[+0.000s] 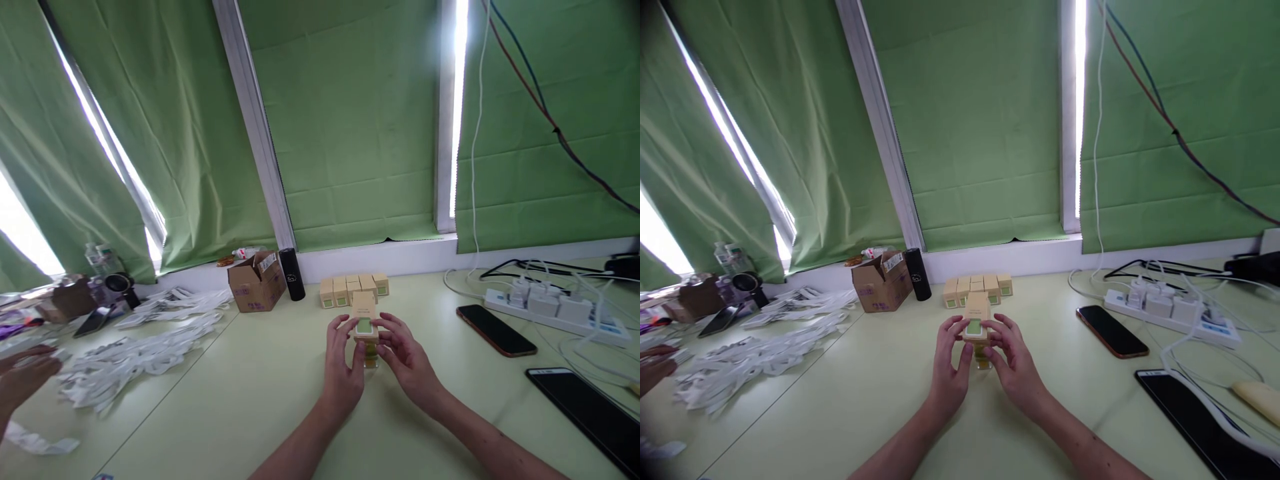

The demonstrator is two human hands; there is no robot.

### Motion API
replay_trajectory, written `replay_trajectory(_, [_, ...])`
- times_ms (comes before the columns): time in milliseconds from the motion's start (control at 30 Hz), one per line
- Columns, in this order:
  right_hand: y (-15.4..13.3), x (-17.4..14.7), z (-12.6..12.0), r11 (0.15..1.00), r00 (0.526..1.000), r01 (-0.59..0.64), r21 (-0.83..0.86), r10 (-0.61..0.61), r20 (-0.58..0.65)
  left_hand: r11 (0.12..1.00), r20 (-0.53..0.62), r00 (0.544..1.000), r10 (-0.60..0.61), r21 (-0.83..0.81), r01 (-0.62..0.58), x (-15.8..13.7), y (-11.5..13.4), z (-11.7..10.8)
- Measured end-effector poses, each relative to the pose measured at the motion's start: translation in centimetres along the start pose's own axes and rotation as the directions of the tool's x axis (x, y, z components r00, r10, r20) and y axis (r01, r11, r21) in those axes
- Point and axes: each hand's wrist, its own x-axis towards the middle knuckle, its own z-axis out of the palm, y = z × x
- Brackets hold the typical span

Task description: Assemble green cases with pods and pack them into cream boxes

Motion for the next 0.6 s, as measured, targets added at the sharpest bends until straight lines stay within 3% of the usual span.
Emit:
replay_trajectory(167, [0.0, -0.3, 0.2, 0.998, 0.998, 0.025, -0.056, -0.021, 0.066, 0.986, -0.022, 0.999, 0.045, 0.162, -0.041, -0.1, -0.2, -0.3])
replay_trajectory(333, [-0.3, -0.9, 0.2, 0.978, 0.993, 0.081, -0.193, -0.063, 0.101, 0.981, -0.07, 0.996, 0.055, 0.191, -0.04, 0.1, -0.4, -0.4])
replay_trajectory(500, [-1.2, -1.2, 0.3, 0.932, 0.969, 0.22, -0.287, -0.173, 0.178, 0.991, -0.12, 0.992, -0.028, 0.126, 0.043, 0.4, -0.5, -0.6])
replay_trajectory(600, [-1.9, -1.4, 0.4, 0.9, 0.946, 0.278, -0.337, -0.194, 0.261, 0.984, -0.134, 0.98, -0.149, 0.075, 0.16, 0.6, -0.1, -0.7])
